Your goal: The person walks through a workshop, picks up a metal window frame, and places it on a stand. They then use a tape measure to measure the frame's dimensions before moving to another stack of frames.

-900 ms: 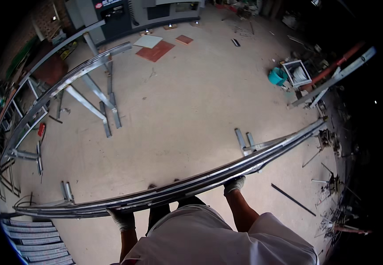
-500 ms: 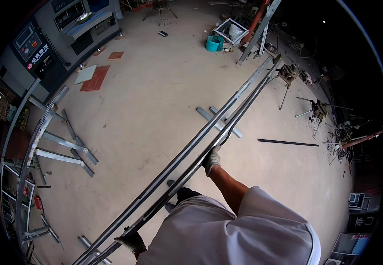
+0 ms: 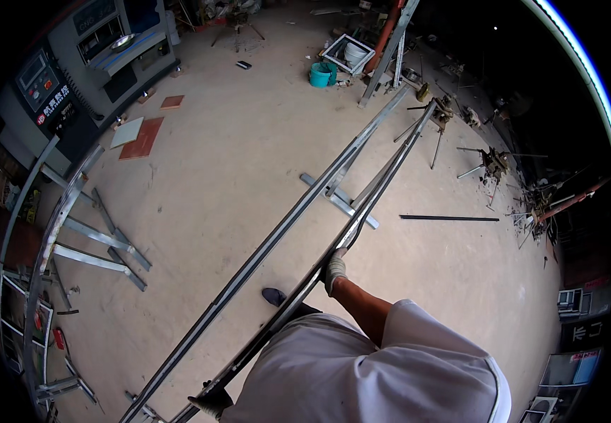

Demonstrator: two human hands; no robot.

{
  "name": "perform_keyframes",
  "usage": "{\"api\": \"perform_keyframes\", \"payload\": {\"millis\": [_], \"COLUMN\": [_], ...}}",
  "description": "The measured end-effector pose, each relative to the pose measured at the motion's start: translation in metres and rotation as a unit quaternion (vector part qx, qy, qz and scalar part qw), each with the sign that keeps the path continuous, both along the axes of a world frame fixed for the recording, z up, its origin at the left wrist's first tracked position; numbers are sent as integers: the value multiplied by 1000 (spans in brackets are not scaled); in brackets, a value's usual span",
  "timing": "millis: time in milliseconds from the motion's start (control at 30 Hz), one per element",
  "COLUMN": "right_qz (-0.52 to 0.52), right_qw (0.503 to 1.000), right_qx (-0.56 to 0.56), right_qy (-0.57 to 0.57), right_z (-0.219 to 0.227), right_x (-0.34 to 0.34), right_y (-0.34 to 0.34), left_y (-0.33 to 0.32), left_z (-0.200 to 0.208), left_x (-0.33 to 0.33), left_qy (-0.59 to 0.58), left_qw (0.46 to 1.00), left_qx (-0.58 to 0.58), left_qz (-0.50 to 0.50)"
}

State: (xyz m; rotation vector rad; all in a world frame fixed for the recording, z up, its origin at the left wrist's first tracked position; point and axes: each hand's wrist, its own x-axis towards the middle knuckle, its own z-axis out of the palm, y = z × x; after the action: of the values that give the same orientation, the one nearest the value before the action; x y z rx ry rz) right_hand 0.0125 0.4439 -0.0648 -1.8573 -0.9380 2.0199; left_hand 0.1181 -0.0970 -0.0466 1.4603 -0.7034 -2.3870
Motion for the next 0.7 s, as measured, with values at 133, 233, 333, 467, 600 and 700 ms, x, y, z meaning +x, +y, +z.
{"api": "perform_keyframes", "payload": {"millis": [133, 233, 333, 467, 600, 700], "right_qz": [70, 73, 61, 172, 226, 290], "right_qw": [997, 997, 998, 882, 667, 804], "right_qx": [-23, -26, 2, 395, 704, 511], "right_qy": [9, 17, -8, -189, -94, -93], "right_z": [13, 28, 23, 58, 141, 132], "right_x": [-11, -24, -19, -11, -42, -88], "right_y": [1, 1, 6, -4, -26, -51], "left_y": [-1, -8, -6, -11, -17, -28], "left_z": [-4, -9, -12, -10, -9, -25], "left_x": [-4, -9, -7, 3, -1, -2], "left_qy": [56, 118, 109, 116, 117, 86], "left_qw": [995, 982, 985, 985, 985, 987], "left_qx": [-14, 14, 26, 34, 49, 42], "left_qz": [-76, -148, -132, -122, -121, -129]}}
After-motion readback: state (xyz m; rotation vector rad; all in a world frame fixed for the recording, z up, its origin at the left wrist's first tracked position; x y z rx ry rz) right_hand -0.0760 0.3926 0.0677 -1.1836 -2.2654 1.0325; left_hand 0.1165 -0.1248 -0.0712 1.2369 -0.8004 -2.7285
